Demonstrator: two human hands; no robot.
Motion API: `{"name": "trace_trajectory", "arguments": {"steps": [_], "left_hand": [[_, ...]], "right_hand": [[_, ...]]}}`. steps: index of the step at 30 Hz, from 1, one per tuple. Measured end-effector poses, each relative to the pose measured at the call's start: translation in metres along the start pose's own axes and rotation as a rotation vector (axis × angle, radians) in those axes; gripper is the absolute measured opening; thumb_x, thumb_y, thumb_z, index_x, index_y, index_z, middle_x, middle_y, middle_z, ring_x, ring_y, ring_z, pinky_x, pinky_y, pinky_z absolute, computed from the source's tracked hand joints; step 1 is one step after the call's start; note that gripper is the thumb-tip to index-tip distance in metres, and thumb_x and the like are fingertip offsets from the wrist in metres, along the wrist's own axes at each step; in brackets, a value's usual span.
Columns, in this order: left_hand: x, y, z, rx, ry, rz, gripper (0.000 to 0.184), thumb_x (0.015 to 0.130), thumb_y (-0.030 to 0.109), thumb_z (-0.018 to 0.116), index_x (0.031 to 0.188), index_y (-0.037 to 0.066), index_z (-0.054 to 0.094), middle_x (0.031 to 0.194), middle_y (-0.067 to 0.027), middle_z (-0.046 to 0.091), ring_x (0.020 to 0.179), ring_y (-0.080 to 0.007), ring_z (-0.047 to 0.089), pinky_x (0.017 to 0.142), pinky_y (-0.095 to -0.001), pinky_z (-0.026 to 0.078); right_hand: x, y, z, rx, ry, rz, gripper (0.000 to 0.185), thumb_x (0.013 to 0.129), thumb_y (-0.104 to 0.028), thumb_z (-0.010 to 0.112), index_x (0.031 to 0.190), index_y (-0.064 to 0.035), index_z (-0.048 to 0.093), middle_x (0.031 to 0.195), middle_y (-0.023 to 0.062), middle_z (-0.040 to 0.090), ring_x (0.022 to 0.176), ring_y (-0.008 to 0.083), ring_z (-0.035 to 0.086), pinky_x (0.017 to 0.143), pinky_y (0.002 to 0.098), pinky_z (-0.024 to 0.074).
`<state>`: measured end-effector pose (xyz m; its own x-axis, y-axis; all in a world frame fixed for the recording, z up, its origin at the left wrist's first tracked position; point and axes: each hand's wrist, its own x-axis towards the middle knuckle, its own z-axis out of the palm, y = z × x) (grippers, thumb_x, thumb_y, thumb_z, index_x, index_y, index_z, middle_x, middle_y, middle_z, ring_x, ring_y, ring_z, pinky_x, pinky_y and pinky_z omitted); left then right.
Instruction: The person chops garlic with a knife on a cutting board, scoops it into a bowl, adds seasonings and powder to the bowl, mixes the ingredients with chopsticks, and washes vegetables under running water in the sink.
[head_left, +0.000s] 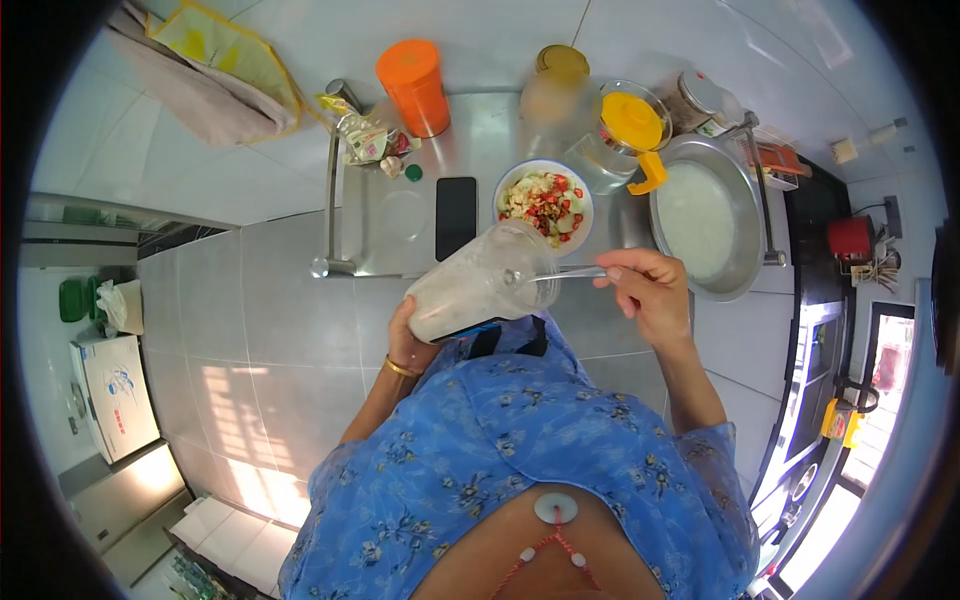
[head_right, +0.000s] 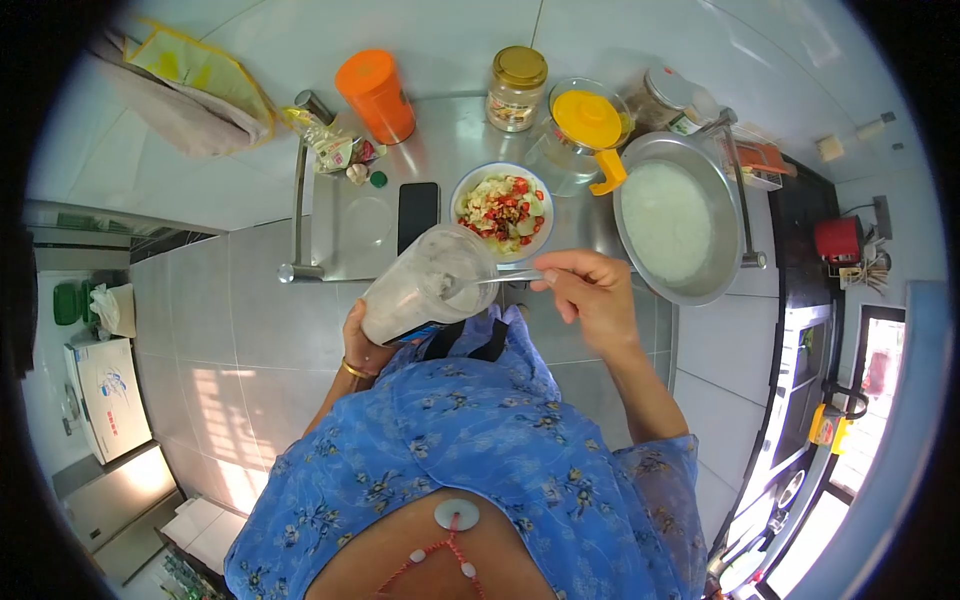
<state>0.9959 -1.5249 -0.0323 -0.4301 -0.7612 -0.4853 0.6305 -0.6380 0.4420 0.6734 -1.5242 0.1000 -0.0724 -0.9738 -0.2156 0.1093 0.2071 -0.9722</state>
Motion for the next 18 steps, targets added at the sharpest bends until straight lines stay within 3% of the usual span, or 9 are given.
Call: {"name": "trace_trajectory", "arguments": {"steps": [2, 4, 7, 13, 16, 18], "left_hand": [[0.001, -0.001, 0.001, 0.023, -0.045, -0.011, 0.069, 0.083, 0.055, 0.045, 0.134, 0.010, 0.036, 0.130, -0.0137, 0.046, 0.111, -0.0334, 0.051, 0.076, -0.0505, 0.051], [0.000, -0.001, 0.006, -0.087, -0.034, -0.016, 0.067, 0.084, 0.048, 0.047, 0.135, 0.007, 0.034, 0.127, -0.0175, 0.048, 0.105, -0.0350, 0.055, 0.068, -0.0488, 0.053], [0.001, -0.002, -0.002, 0.025, 0.049, -0.068, 0.069, 0.084, 0.060, 0.039, 0.134, 0.013, 0.036, 0.129, -0.0144, 0.047, 0.110, -0.0342, 0.051, 0.066, -0.0458, 0.052], [-0.002, 0.001, -0.007, 0.040, -0.042, -0.040, 0.072, 0.083, 0.063, 0.039, 0.134, 0.013, 0.036, 0.129, -0.0144, 0.047, 0.108, -0.0338, 0.052, 0.065, -0.0433, 0.051], [-0.011, 0.003, -0.001, -0.047, 0.033, -0.043, 0.069, 0.085, 0.057, 0.040, 0.135, 0.008, 0.034, 0.126, -0.0167, 0.050, 0.103, -0.0355, 0.057, 0.062, -0.0396, 0.050], [-0.014, 0.002, -0.007, -0.043, 0.027, -0.048, 0.069, 0.086, 0.056, 0.040, 0.135, 0.009, 0.035, 0.126, -0.0164, 0.050, 0.103, -0.0352, 0.057, 0.062, -0.0401, 0.050]], "right_hand": [[-0.003, -0.005, -0.004, 0.011, 0.041, 0.024, 0.015, 0.082, 0.001, 0.058, 0.094, 0.0042, 0.066, 0.070, 0.0106, 0.065, 0.041, 0.0058, 0.045, 0.040, 0.0193, 0.0348], [-0.006, -0.008, -0.009, 0.021, 0.084, 0.048, 0.015, 0.082, 0.002, 0.057, 0.094, 0.0051, 0.065, 0.069, 0.0115, 0.064, 0.041, 0.0061, 0.045, 0.041, 0.0189, 0.0348], [-0.005, -0.003, -0.017, 0.065, 0.146, 0.017, 0.015, 0.082, 0.002, 0.057, 0.095, 0.0049, 0.065, 0.072, 0.0143, 0.065, 0.041, 0.0065, 0.045, 0.040, 0.0188, 0.0328], [0.005, -0.002, -0.031, 0.089, 0.273, -0.057, 0.015, 0.082, -0.002, 0.060, 0.095, 0.0032, 0.066, 0.075, 0.0149, 0.067, 0.043, 0.0060, 0.045, 0.039, 0.0196, 0.0328], [0.024, 0.016, -0.035, 0.037, 0.346, -0.088, 0.014, 0.082, -0.001, 0.058, 0.094, 0.0033, 0.066, 0.074, 0.0129, 0.066, 0.043, 0.0064, 0.045, 0.040, 0.0198, 0.0332], [0.040, 0.050, -0.038, -0.218, 0.391, -0.081, 0.015, 0.082, -0.001, 0.057, 0.093, 0.0029, 0.066, 0.073, 0.0113, 0.066, 0.044, 0.0066, 0.046, 0.040, 0.0199, 0.0339]]}}
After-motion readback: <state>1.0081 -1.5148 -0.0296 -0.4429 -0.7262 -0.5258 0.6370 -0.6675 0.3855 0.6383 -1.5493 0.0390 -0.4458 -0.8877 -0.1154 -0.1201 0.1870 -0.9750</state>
